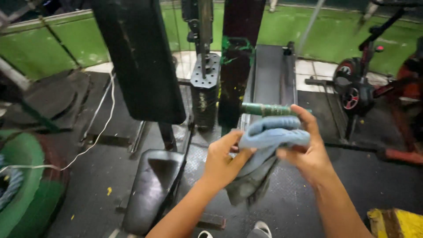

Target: Wiping down various pieces of gym equipment and rails with a cloth.

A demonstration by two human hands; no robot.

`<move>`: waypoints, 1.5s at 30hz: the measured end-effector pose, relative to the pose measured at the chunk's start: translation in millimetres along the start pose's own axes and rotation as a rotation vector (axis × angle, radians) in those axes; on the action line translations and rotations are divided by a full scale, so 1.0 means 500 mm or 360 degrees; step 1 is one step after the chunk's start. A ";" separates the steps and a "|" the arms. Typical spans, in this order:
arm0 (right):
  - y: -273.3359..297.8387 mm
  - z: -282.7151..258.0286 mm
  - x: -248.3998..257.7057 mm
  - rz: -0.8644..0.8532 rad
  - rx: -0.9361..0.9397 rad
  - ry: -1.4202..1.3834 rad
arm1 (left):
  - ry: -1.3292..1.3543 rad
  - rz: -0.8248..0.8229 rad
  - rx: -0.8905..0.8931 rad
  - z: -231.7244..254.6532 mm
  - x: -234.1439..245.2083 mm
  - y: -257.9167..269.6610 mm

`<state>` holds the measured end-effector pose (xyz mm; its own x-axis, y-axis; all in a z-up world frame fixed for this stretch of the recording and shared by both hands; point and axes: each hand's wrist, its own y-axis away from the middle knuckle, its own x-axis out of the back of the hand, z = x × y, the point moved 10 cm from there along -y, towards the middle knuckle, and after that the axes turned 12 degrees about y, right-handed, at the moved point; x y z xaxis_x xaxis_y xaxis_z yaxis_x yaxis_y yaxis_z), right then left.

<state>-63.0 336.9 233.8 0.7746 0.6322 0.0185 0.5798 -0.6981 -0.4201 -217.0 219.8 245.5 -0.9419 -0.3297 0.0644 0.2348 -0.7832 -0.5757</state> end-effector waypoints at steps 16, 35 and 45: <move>-0.090 -0.129 -0.033 0.0218 0.0941 0.2421 | -0.0325 0.0417 -0.0342 0.029 -0.074 -0.245; -0.288 -0.036 0.119 0.0661 0.0354 0.1032 | -0.0344 0.0689 -0.0091 -0.195 0.107 -0.122; -0.232 0.064 -0.049 -0.0298 -0.0064 0.1645 | -0.0296 0.0554 -0.0242 -0.207 0.128 -0.124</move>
<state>-157.6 413.2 253.0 0.4990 0.1500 0.8535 0.7060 -0.6414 -0.3001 -316.8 301.9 201.2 -0.7499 -0.6614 -0.0172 0.4800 -0.5260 -0.7021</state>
